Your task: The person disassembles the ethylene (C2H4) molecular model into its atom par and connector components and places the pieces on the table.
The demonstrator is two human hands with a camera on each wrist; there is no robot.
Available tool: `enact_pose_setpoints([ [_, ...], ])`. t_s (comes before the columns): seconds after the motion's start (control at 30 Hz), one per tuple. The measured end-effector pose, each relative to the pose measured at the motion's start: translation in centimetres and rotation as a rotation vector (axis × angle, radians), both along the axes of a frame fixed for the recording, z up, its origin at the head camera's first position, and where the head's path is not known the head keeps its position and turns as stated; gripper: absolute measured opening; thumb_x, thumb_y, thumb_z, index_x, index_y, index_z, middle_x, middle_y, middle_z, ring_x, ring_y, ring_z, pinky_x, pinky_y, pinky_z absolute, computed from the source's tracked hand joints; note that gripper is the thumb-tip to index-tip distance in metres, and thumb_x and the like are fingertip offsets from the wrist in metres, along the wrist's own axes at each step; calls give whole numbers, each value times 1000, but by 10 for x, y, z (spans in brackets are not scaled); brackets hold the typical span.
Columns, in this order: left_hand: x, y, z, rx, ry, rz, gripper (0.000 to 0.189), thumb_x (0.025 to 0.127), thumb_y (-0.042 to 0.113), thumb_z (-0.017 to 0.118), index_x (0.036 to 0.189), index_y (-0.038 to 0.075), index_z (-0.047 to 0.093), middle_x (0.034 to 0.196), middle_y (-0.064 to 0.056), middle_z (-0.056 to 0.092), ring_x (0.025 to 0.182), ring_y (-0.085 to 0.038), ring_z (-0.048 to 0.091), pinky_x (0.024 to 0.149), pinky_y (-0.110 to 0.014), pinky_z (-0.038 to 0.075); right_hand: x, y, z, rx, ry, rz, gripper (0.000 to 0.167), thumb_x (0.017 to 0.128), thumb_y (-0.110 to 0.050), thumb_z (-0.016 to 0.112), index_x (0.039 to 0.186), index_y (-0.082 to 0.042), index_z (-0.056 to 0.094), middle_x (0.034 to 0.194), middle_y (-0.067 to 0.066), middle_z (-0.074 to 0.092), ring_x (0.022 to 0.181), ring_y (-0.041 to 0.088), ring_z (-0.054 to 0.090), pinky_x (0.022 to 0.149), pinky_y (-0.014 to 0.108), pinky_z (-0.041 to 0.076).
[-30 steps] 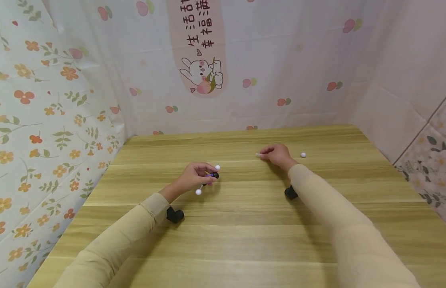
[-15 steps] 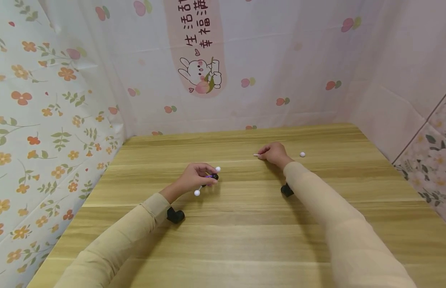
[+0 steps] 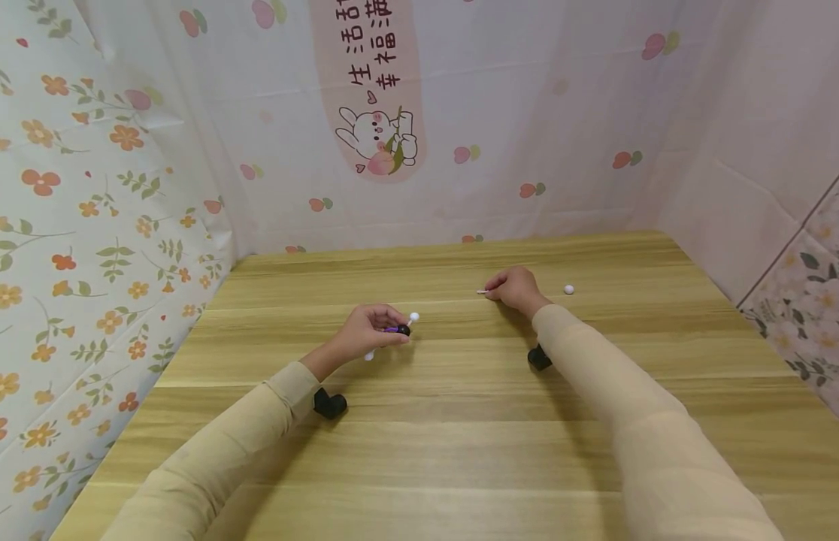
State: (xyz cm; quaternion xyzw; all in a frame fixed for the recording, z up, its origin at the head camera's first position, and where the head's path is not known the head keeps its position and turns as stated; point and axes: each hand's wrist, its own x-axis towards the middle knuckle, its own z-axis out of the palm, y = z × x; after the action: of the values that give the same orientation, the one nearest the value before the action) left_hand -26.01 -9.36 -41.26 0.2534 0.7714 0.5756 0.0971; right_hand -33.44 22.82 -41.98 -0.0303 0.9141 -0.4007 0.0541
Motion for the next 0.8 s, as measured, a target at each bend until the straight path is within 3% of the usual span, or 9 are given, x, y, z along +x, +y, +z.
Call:
enact_pose_setpoints([
  [0.5,-2,5,-1,-26,17,-44,23,83,-5,72,105,-9,66,100,-20,70,88,-18,64,73,-25,51,4,1,1,15,11,12,24,91,-15,71,108,1,71,110,18,66,107,34,55,95,46,43],
  [0.63,-1,6,1,-29,30,-56,21,83,-6,71,104,-8,67,101,-23,69,86,-17,62,71,-24,50,7,0,3,-4,7,6,24,91,-17,71,108,0,71,109,16,66,98,29,57,85,40,49],
  [0.8,1,7,1,-59,42,-57,18,84,-5,71,101,-3,70,99,-13,71,86,-16,63,72,-26,52,15,-4,8,-69,14,34,24,92,-17,70,109,-1,71,108,15,67,89,25,59,71,29,51],
])
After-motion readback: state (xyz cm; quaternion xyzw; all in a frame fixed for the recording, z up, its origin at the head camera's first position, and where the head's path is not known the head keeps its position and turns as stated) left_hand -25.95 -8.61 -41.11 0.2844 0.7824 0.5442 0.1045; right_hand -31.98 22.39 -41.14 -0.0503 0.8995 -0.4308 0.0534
